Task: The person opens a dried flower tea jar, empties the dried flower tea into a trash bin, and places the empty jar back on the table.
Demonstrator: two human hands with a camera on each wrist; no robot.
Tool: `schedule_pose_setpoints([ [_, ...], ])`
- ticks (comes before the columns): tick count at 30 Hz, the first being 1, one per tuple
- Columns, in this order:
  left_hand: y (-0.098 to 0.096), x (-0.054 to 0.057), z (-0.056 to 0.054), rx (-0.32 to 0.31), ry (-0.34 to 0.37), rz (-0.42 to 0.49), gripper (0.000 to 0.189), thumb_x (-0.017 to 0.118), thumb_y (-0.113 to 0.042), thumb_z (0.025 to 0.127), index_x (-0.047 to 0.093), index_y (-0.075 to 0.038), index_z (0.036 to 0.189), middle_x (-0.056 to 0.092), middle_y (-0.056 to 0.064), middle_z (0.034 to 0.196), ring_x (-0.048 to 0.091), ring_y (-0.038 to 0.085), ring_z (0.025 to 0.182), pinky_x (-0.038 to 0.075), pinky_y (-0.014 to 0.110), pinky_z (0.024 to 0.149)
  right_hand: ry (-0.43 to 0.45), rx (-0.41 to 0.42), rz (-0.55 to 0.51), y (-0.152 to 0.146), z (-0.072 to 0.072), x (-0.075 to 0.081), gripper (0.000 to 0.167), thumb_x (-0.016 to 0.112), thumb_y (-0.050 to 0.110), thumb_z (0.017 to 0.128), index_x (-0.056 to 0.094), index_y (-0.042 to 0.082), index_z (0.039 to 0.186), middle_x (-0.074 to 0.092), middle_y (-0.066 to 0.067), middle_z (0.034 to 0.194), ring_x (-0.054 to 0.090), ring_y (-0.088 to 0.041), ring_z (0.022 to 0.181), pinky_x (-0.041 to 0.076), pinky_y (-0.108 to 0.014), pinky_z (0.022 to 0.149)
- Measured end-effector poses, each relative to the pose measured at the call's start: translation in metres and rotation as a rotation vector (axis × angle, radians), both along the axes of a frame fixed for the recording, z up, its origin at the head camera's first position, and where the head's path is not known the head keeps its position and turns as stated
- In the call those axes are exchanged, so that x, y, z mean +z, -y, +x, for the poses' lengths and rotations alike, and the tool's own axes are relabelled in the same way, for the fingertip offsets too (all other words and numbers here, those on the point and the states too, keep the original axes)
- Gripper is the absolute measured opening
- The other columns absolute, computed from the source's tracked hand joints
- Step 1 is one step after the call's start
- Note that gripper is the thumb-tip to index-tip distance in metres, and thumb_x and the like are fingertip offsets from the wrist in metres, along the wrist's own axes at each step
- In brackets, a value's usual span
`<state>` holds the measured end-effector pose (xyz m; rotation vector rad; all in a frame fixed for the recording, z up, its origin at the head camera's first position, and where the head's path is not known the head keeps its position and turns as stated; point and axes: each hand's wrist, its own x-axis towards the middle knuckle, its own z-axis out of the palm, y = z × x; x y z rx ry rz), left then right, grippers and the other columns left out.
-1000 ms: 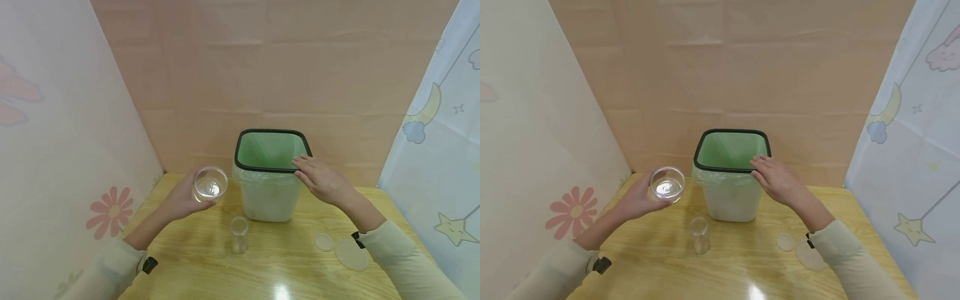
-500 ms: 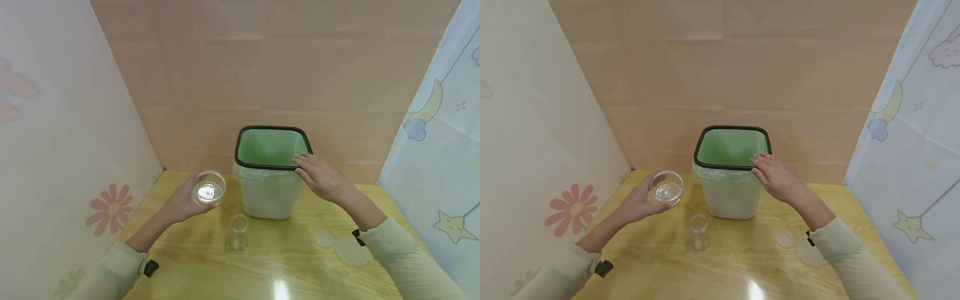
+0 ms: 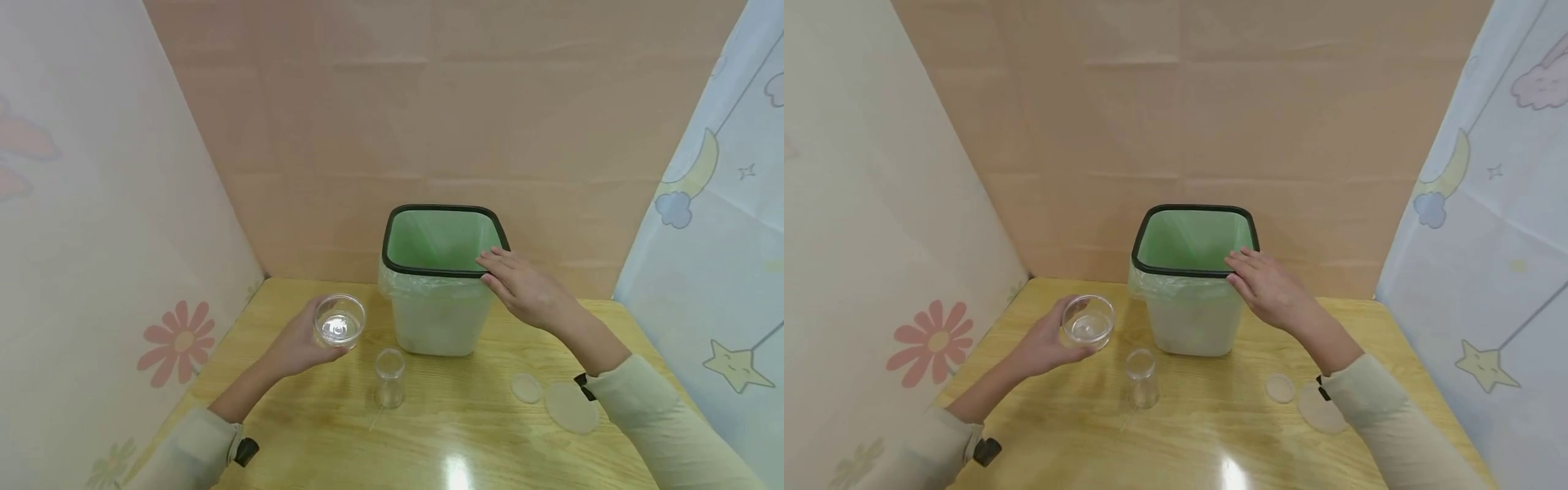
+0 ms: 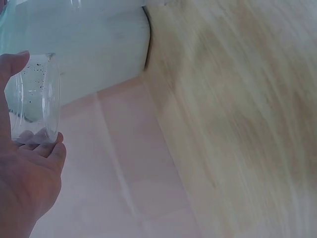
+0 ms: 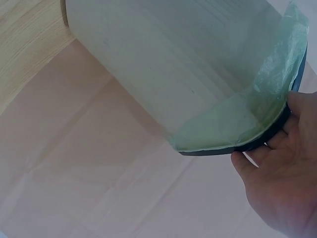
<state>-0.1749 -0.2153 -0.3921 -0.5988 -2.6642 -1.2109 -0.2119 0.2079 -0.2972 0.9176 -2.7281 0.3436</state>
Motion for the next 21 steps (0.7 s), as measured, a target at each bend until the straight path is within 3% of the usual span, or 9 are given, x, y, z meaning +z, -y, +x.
schedule_pose_setpoints([
  [14,-0.001,-0.026,0.008,-0.009,0.083,0.026,0.103,0.094,-0.027,0.070,0.034,0.001,0.150,0.052,0.019,0.144,0.052,0.038,0.130,0.046,0.057,0.103,0.020,-0.013,-0.006,-0.002,0.000,0.002,0.046,0.045,0.026,0.110,0.051,-0.002,0.145,0.047,-0.022,0.151,0.032,-0.041,0.147,0.024,-0.059,0.119],
  [21,0.000,-0.037,0.014,0.007,0.152,0.010,0.103,0.092,-0.034,0.073,0.033,-0.003,0.151,0.050,0.015,0.148,0.047,0.038,0.136,0.041,0.059,0.107,0.007,-0.006,0.010,-0.002,0.000,0.003,0.045,0.046,0.026,0.109,0.052,-0.001,0.145,0.049,-0.021,0.151,0.034,-0.041,0.146,0.026,-0.058,0.118],
])
